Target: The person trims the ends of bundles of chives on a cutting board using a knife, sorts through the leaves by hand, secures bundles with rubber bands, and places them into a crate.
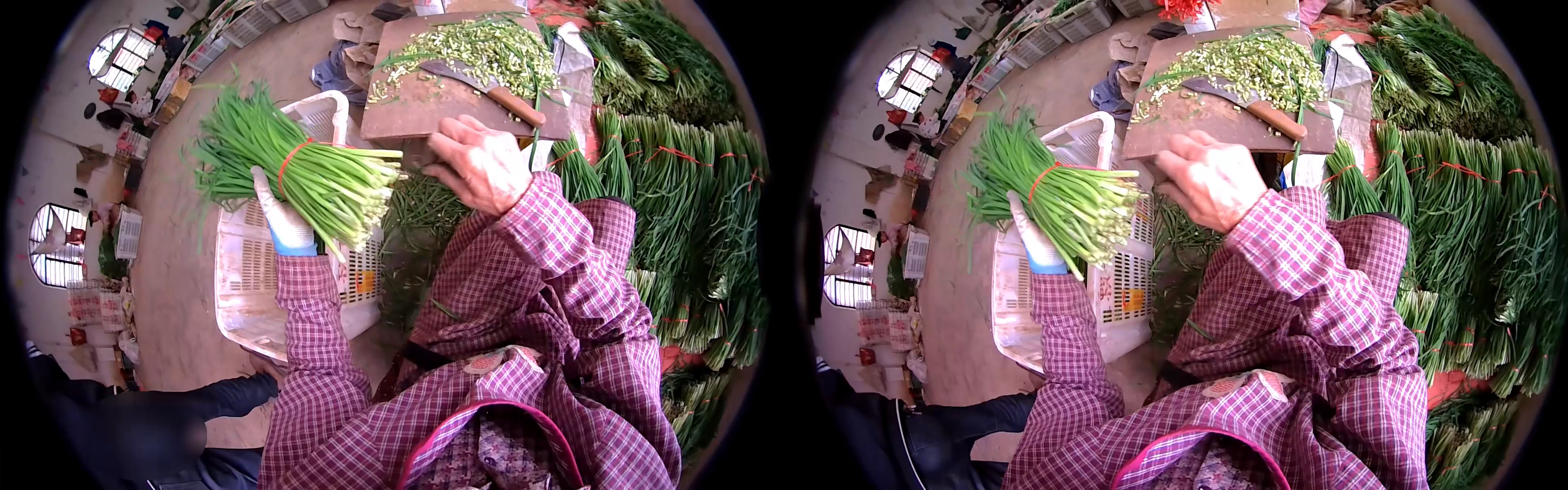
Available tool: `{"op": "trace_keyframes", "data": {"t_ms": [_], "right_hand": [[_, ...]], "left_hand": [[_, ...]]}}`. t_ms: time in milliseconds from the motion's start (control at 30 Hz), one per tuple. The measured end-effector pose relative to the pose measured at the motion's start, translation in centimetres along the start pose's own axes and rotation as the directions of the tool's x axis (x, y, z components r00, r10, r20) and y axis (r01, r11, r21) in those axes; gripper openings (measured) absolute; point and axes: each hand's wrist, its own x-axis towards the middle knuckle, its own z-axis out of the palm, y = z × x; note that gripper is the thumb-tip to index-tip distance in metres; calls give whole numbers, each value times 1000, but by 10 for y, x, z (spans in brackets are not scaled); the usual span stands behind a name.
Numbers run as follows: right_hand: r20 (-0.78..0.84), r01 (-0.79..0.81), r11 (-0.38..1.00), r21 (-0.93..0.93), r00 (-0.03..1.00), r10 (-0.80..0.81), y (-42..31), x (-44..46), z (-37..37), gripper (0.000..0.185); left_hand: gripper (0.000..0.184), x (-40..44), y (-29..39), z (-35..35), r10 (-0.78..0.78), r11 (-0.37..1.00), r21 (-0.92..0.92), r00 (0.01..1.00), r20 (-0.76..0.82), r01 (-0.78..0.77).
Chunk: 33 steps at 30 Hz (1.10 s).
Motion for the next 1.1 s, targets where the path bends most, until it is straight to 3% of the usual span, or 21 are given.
{"op": "trace_keyframes", "data": {"t_ms": [33,67,133,200,267,333,400,467,533,600,633,667,733,800,833,933,967,1000,1033,1067,1100], "right_hand": [[63,-50,998,-24,997,51,12,-12,1,22],[125,-96,994,-50,987,102,22,-22,2,23],[374,-285,958,-41,885,279,25,-30,-3,26],[357,-296,955,7,893,274,20,-29,-2,22],[95,-232,959,160,971,219,13,-24,1,26],[-43,-140,976,164,988,149,-4,-11,-2,32],[-128,-63,979,195,988,89,-28,9,-14,43],[-306,56,964,260,952,27,-50,27,-6,49],[-316,185,953,238,943,-104,-57,29,15,50],[-236,106,975,197,970,-58,-43,-3,58,50],[9,-51,988,143,999,50,-27,-35,80,51],[247,-186,981,54,954,168,-10,-61,90,51],[426,-220,971,93,890,161,-3,-61,74,44],[46,-185,960,208,983,179,-22,-33,47,40],[-145,-100,958,269,979,143,-37,-12,26,43],[-322,172,943,285,944,-75,-50,15,29,56],[-296,143,962,231,953,-70,-43,4,47,60],[-147,37,994,100,989,-22,-29,-19,69,61],[240,-222,968,120,952,188,-19,-40,74,58],[591,-456,889,40,728,347,-9,-58,77,55],[409,-341,933,113,872,270,-9,-61,70,48]], "left_hand": [[70,3,3,-3,4,999,43,997,82,-8],[71,4,3,-7,24,997,72,998,62,-29],[65,18,7,-28,18,998,49,991,132,-25],[63,23,2,-42,133,979,136,983,125,-149],[63,24,-1,-47,135,982,116,985,111,-148],[63,22,1,-39,74,996,45,988,138,-81],[64,24,1,-38,-9,998,-56,978,210,21],[64,29,-5,-32,18,998,-60,981,192,-7],[64,33,-9,-29,-25,975,-212,985,171,62],[60,34,-2,-17,-3,998,-67,998,66,7],[64,35,-2,-16,15,999,-50,996,93,-10],[68,36,-2,-16,37,999,-36,993,115,-33],[68,36,-3,-15,42,999,-8,997,62,-42],[67,31,-7,-4,-1,1000,-22,1000,2,1],[68,31,-9,-3,-25,999,-24,999,30,26],[63,25,-18,10,-51,998,-37,996,78,54],[63,25,-20,11,-53,998,-36,995,84,56],[63,27,-20,12,-67,995,-70,997,29,69],[62,29,-20,12,-78,992,-105,997,-26,75],[62,30,-19,11,-72,992,-106,997,-25,69],[62,27,-18,9,-75,994,-85,996,-52,71]]}}
